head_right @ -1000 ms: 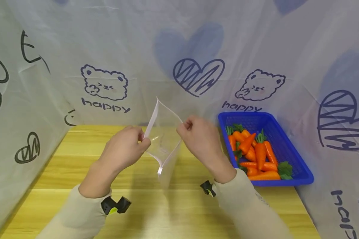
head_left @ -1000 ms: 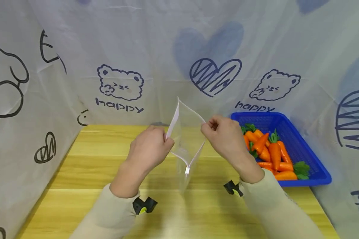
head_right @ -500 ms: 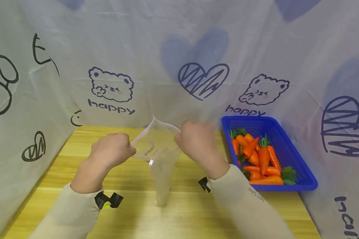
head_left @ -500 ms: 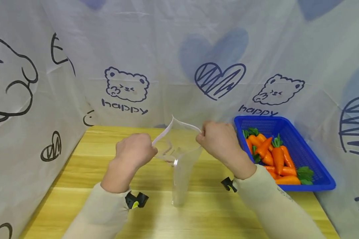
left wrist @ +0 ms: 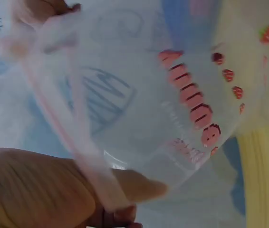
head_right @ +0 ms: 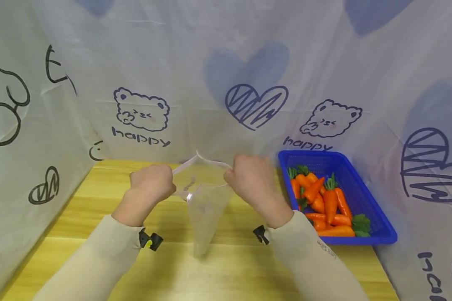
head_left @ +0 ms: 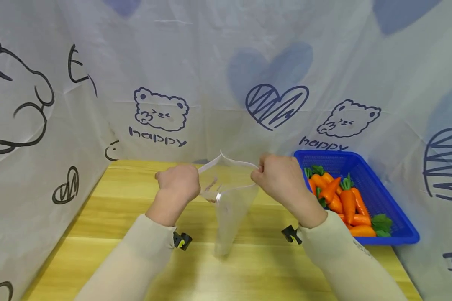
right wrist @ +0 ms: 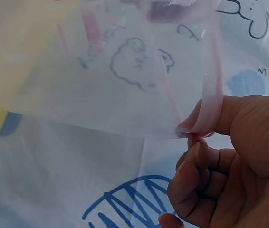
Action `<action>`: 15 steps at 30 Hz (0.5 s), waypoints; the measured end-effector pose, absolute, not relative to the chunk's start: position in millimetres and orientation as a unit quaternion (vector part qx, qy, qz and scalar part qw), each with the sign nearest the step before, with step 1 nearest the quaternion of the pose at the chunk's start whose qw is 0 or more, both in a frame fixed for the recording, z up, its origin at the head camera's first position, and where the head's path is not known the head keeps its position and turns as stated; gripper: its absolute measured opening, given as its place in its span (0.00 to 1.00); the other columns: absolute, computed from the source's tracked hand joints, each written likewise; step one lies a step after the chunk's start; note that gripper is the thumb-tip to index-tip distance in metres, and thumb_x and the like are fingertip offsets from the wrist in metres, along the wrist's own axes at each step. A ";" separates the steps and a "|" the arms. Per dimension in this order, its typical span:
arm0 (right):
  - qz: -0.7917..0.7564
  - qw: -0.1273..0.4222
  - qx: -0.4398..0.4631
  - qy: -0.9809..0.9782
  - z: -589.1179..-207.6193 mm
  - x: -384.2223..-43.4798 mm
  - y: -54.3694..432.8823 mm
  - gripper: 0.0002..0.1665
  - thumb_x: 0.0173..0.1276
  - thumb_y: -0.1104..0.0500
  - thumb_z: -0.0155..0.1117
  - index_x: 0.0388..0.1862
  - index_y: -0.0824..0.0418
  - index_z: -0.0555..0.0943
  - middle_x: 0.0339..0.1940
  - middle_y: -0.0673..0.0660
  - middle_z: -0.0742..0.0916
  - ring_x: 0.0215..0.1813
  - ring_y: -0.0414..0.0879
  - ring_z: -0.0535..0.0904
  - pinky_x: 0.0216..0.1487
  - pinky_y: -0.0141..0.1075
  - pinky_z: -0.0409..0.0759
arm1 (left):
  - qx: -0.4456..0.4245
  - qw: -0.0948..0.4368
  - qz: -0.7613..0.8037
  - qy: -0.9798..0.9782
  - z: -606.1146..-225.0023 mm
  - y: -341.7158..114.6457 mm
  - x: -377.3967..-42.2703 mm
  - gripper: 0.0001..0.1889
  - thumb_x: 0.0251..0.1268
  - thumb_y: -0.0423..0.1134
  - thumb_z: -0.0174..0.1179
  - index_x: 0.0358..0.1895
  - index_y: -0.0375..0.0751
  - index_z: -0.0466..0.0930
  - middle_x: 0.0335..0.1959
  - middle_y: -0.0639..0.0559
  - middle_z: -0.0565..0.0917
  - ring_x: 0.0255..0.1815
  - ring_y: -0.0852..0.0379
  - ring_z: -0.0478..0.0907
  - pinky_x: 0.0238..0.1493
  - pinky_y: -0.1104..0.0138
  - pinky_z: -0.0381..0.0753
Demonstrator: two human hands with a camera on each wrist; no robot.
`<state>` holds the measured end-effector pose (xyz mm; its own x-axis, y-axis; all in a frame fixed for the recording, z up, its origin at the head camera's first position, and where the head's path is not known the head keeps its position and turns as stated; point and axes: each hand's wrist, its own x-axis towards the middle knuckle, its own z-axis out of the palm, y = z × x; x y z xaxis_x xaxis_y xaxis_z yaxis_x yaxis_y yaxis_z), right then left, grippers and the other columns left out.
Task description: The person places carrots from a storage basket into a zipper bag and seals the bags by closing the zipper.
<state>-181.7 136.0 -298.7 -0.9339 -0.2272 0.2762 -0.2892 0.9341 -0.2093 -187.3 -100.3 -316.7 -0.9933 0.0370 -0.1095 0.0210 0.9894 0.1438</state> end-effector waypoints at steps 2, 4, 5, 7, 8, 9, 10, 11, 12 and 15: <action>0.128 0.109 0.133 -0.977 -302.0 -183.7 136.7 0.17 0.64 0.56 0.62 0.17 0.52 0.71 0.12 0.47 0.70 0.19 0.48 0.69 0.34 0.45 0.67 | 0.027 0.044 0.087 0.995 -314.8 -99.2 -183.2 0.12 0.71 0.46 0.63 0.32 0.42 0.82 0.31 0.45 0.86 0.38 0.40 0.85 0.53 0.35 0.79; 0.128 0.101 0.135 -0.977 -306.5 -185.6 136.5 0.15 0.65 0.55 0.64 0.19 0.53 0.74 0.13 0.48 0.74 0.21 0.49 0.72 0.36 0.46 0.69 | 0.046 0.015 0.106 0.993 -312.3 -95.5 -178.5 0.16 0.70 0.50 0.65 0.28 0.44 0.80 0.26 0.48 0.83 0.33 0.43 0.83 0.45 0.39 0.81; 0.127 0.101 0.135 -0.977 -308.6 -186.3 136.5 0.15 0.65 0.55 0.64 0.19 0.54 0.75 0.13 0.48 0.75 0.21 0.50 0.73 0.37 0.47 0.70 | 0.057 -0.001 0.112 0.992 -311.8 -93.0 -177.0 0.16 0.69 0.51 0.65 0.26 0.45 0.79 0.24 0.49 0.82 0.31 0.45 0.82 0.42 0.42 0.81; 0.124 0.106 0.135 -0.977 -313.1 -187.8 136.7 0.15 0.65 0.55 0.66 0.20 0.54 0.76 0.13 0.49 0.76 0.21 0.50 0.73 0.36 0.47 0.70 | 0.080 -0.033 0.116 0.989 -313.1 -88.9 -176.7 0.15 0.69 0.48 0.64 0.27 0.45 0.79 0.24 0.50 0.82 0.30 0.46 0.82 0.40 0.44 0.80; 0.121 0.109 0.137 -0.977 -315.4 -188.7 136.8 0.15 0.65 0.55 0.66 0.20 0.54 0.76 0.13 0.49 0.76 0.21 0.50 0.73 0.34 0.47 0.71 | 0.088 -0.046 0.117 0.988 -314.5 -87.7 -177.7 0.12 0.68 0.46 0.64 0.28 0.43 0.80 0.25 0.50 0.82 0.30 0.45 0.82 0.40 0.45 0.80; 0.118 0.110 0.142 -0.977 -317.8 -189.5 136.9 0.15 0.65 0.55 0.66 0.19 0.54 0.76 0.13 0.49 0.75 0.20 0.50 0.73 0.33 0.46 0.70 | 0.094 -0.053 0.114 0.988 -317.2 -87.2 -179.6 0.10 0.68 0.43 0.63 0.30 0.42 0.81 0.26 0.50 0.83 0.31 0.45 0.82 0.41 0.45 0.80; 0.115 0.110 0.146 -0.976 -319.8 -190.4 136.8 0.15 0.65 0.55 0.66 0.19 0.53 0.75 0.13 0.48 0.75 0.20 0.50 0.73 0.33 0.46 0.70 | 0.096 -0.053 0.107 0.988 -320.4 -87.8 -181.6 0.09 0.68 0.42 0.63 0.32 0.41 0.81 0.27 0.49 0.83 0.32 0.45 0.82 0.41 0.44 0.80; 0.114 0.107 0.151 -0.976 -320.6 -190.8 136.9 0.15 0.65 0.55 0.66 0.19 0.53 0.75 0.13 0.48 0.75 0.20 0.49 0.72 0.31 0.45 0.70 | 0.094 -0.046 0.100 0.989 -323.9 -89.1 -183.6 0.09 0.68 0.41 0.62 0.32 0.40 0.82 0.27 0.48 0.83 0.32 0.45 0.82 0.41 0.45 0.80; 0.116 0.098 0.155 -0.976 -320.1 -190.6 137.3 0.15 0.65 0.55 0.65 0.19 0.53 0.74 0.14 0.47 0.74 0.19 0.49 0.72 0.30 0.44 0.69 | 0.090 -0.035 0.095 0.991 -327.5 -91.0 -185.3 0.08 0.69 0.40 0.62 0.33 0.39 0.82 0.27 0.48 0.82 0.31 0.45 0.82 0.40 0.45 0.80; 0.130 0.068 0.153 -0.977 -309.9 -185.2 142.0 0.15 0.64 0.57 0.63 0.19 0.52 0.71 0.14 0.47 0.71 0.19 0.47 0.69 0.26 0.40 0.65 | 0.077 0.017 0.093 0.993 -334.5 -96.0 -186.9 0.07 0.69 0.37 0.60 0.33 0.39 0.82 0.24 0.48 0.81 0.27 0.47 0.79 0.32 0.49 0.80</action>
